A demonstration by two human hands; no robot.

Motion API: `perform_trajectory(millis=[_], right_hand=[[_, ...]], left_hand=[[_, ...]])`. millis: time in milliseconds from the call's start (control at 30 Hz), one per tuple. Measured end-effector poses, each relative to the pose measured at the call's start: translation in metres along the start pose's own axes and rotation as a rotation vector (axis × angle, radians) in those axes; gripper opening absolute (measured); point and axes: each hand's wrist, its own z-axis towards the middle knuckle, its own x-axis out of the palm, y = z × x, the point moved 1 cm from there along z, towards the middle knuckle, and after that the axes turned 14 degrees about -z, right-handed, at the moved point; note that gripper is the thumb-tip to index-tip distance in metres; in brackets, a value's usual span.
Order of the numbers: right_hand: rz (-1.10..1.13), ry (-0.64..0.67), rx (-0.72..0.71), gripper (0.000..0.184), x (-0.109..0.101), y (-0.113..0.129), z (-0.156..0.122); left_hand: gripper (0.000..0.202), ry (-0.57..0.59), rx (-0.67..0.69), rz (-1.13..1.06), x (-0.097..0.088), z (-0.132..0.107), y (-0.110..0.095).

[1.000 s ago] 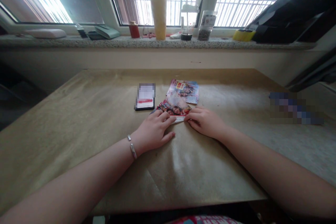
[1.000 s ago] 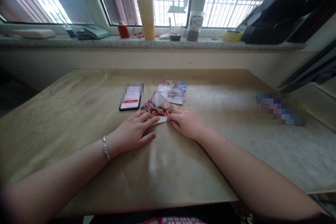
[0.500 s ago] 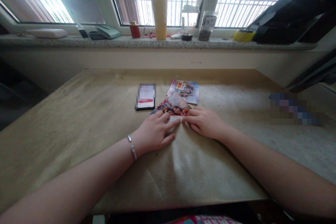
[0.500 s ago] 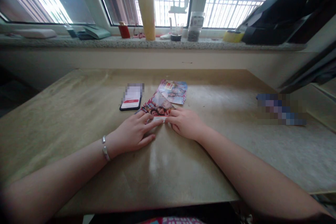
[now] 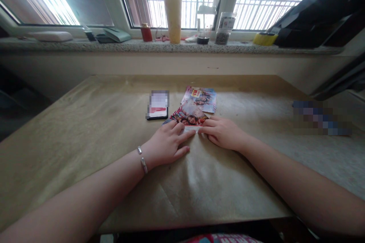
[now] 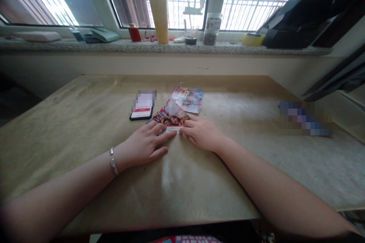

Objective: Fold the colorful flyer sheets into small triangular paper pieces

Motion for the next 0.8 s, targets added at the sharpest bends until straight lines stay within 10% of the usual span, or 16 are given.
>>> perform_trajectory(millis=[800], right_hand=[[-0.042,0.109,0.061,0.037,-0.009,-0.020,-0.014]], left_hand=[[0.051,0.016,-0.038,-0.011,0.001,-0.001,0.000]])
